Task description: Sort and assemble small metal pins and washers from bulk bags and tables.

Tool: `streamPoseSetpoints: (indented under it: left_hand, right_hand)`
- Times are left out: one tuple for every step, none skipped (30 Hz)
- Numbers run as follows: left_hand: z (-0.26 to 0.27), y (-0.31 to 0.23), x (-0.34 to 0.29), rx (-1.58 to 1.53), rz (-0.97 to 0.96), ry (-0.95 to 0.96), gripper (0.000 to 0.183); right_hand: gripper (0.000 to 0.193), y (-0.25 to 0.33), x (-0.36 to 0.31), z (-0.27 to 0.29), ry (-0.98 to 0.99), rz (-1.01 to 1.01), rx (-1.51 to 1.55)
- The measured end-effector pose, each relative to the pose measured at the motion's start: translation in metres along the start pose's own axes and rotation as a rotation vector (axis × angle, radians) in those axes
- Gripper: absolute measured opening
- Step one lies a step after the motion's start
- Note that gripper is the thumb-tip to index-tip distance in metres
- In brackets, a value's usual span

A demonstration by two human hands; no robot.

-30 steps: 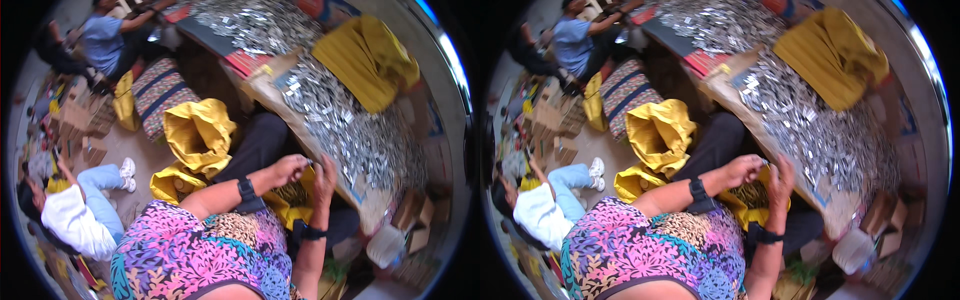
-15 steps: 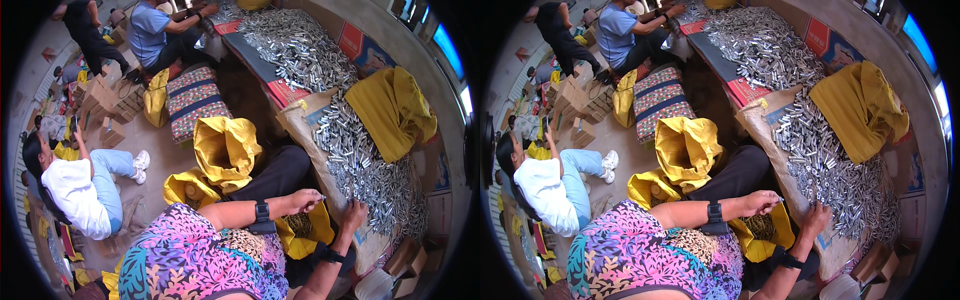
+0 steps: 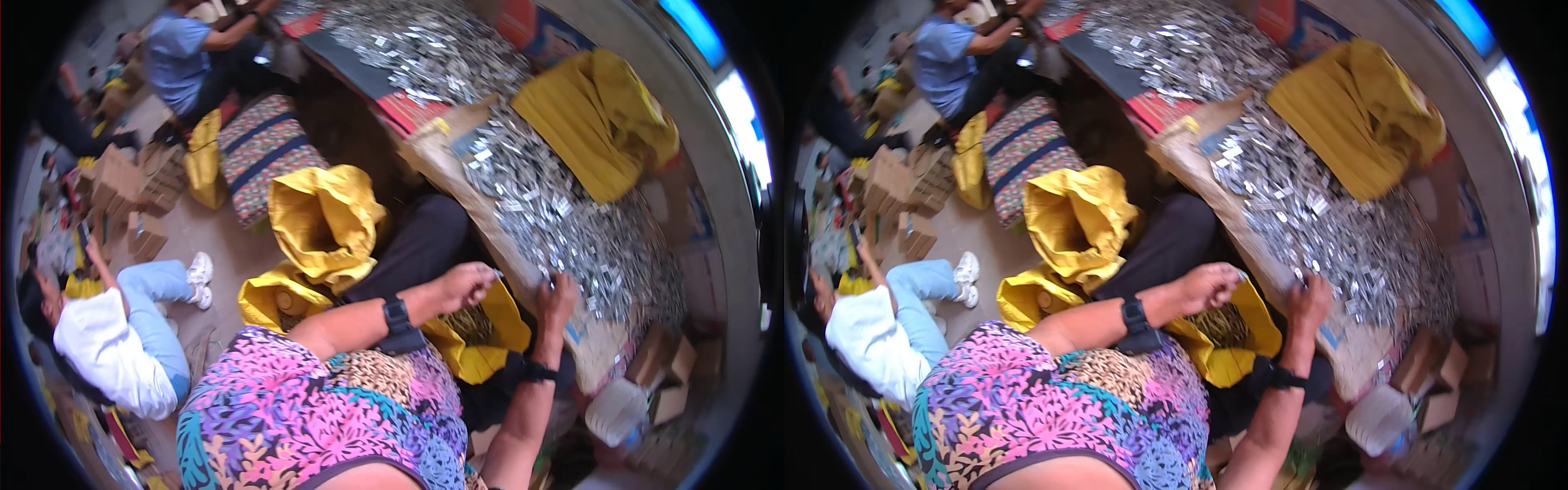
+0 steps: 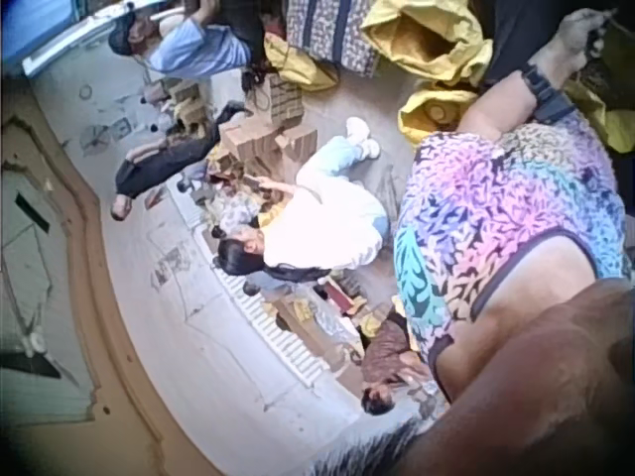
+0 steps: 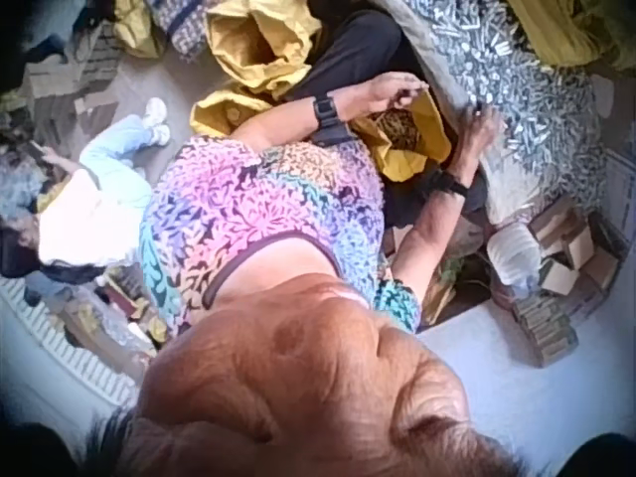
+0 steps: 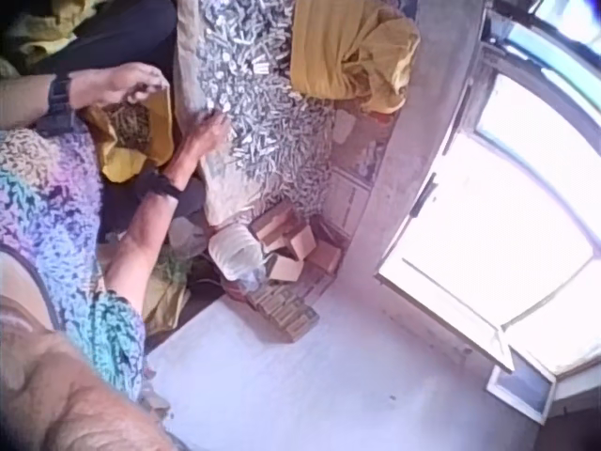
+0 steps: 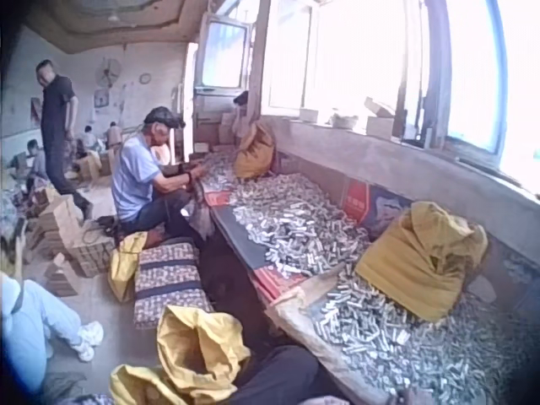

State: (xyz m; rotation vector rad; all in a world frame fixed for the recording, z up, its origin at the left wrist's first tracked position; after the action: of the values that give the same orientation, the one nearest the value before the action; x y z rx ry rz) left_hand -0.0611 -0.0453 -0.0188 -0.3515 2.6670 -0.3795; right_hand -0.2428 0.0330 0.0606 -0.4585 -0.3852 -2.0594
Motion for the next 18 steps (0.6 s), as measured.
streamPoseSetpoints:
  left_hand:
    - [0.003, -0.001, 0.0, -0.019, 0.001, -0.001, 0.012]
    - [0.005, -0.001, 0.001, -0.036, 0.004, 0.0, 0.011]
    - [0.006, -0.001, 0.001, -0.021, 0.004, 0.0, 0.011]
    - [0.005, -0.003, -0.001, -0.008, 0.0, 0.001, 0.011]
    - [0.003, -0.001, 0.0, -0.013, 0.01, 0.003, 0.011]
    - [0.004, -0.002, -0.001, -0.02, 0.009, -0.003, 0.011]
    - [0.004, -0.001, -0.001, -0.02, 0.012, -0.004, 0.01]
    - [0.004, 0.0, 0.0, -0.029, 0.016, 0.002, 0.008]
    - [0.004, 0.001, 0.0, -0.029, 0.021, 0.0, 0.007]
    - [0.003, 0.002, -0.001, -0.03, 0.025, -0.003, 0.007]
    - [0.003, 0.003, -0.001, -0.013, 0.028, 0.001, 0.009]
    - [0.003, 0.005, -0.002, -0.014, 0.041, 0.006, 0.009]
    - [0.001, 0.006, -0.003, 0.003, 0.047, 0.03, 0.009]
    - [0.0, 0.007, -0.003, 0.02, 0.05, 0.052, 0.009]
    - [0.001, 0.008, -0.003, 0.048, 0.064, 0.059, 0.01]
    - [0.001, 0.01, -0.004, 0.047, 0.071, 0.061, 0.01]
    - [0.0, 0.011, -0.004, 0.071, 0.082, 0.067, 0.01]
    - [-0.001, 0.013, -0.005, 0.095, 0.093, 0.074, 0.01]
  right_hand:
    - [0.015, 0.008, 0.002, 0.006, -0.054, 0.023, 0.045]
    - [0.017, 0.013, 0.001, 0.009, -0.035, 0.015, 0.115]
    - [0.022, 0.017, 0.0, 0.012, -0.026, 0.011, 0.233]
    - [0.024, 0.019, -0.004, 0.009, 0.022, -0.098, 0.398]
    - [0.02, 0.022, -0.008, 0.007, 0.015, -0.168, 0.521]
    - [0.016, 0.034, -0.011, 0.005, 0.069, -0.168, 0.617]
    - [0.016, 0.044, -0.017, -0.001, 0.174, -0.237, 0.77]
    - [0.016, 0.054, -0.023, -0.004, 0.241, -0.258, 0.815]
    - [0.016, 0.066, -0.025, 0.0, 0.255, -0.22, 0.833]
    - [0.016, 0.078, -0.026, 0.008, 0.243, -0.161, 0.847]
    - [0.017, 0.083, -0.03, 0.008, 0.247, -0.16, 0.875]
    - [0.017, 0.086, -0.032, 0.009, 0.25, -0.158, 0.904]
    - [0.017, 0.086, -0.034, 0.009, 0.248, -0.167, 0.897]
    - [0.017, 0.086, -0.035, 0.012, 0.215, -0.152, 0.898]
    - [0.018, 0.086, -0.035, 0.016, 0.183, -0.136, 0.899]
    - [0.018, 0.086, -0.036, 0.017, 0.183, -0.142, 0.895]
    - [0.018, 0.087, -0.035, 0.021, 0.177, -0.124, 0.877]
    - [0.017, 0.088, -0.035, 0.024, 0.172, -0.106, 0.86]
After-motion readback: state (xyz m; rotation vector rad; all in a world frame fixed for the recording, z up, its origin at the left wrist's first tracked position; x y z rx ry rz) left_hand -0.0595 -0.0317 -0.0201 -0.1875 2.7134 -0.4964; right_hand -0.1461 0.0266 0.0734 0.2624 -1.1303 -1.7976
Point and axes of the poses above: each hand's wrist, its own x-axis towards the middle knuckle, its own z-axis out of the back of the hand, y = z × x, the point moved 8 cm from there along x, towards the middle knuckle, and after that the axes turned 11 degrees about -x, right-handed, at the moved point
